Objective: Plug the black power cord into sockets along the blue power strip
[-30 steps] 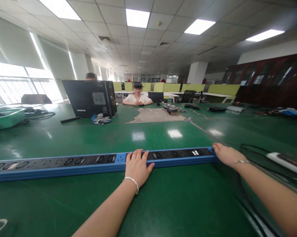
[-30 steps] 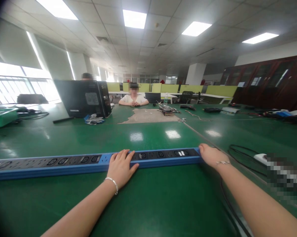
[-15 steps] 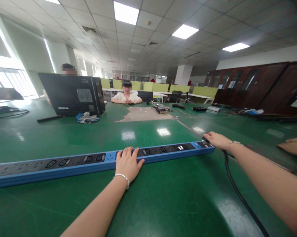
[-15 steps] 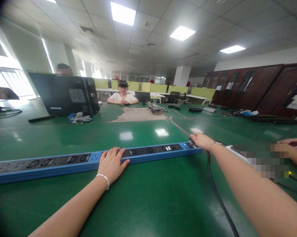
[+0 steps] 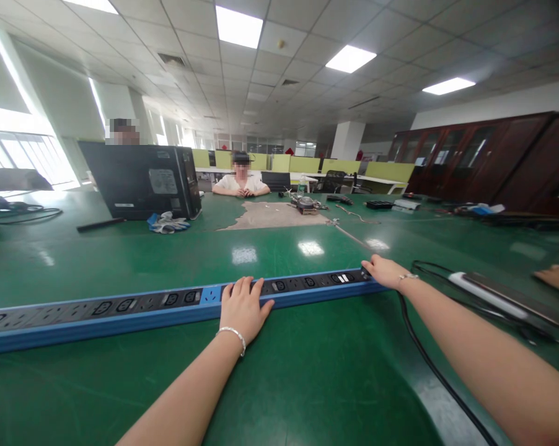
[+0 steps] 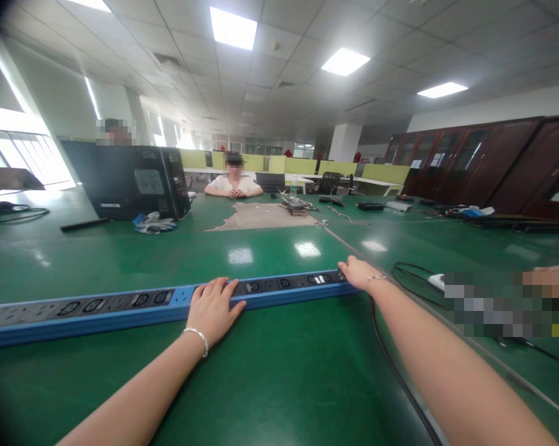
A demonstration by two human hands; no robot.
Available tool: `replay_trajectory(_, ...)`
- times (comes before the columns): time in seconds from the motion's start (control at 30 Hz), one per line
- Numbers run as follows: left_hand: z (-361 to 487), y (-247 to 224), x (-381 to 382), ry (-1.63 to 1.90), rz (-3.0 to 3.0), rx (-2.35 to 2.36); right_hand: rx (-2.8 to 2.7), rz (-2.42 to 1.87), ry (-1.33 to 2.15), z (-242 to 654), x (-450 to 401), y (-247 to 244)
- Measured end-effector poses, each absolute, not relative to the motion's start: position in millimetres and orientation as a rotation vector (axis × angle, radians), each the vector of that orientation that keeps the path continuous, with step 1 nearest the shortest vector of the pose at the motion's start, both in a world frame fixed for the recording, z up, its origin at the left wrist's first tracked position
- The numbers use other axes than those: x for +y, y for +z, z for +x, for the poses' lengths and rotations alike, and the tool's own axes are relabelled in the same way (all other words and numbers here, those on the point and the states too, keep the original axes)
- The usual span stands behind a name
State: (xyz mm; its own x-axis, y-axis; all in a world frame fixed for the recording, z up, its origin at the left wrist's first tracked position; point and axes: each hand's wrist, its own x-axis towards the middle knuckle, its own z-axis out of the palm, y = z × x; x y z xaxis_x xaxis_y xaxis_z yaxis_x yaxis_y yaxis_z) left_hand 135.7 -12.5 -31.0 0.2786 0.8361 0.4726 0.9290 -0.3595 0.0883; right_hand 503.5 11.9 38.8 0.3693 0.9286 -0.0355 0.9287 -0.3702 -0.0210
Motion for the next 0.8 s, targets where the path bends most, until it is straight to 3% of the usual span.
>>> replay_trajectory(0.8,134,-35,-12,-0.674,-2.322,-1.608,1.732,2.541,-0.043,489,12,40)
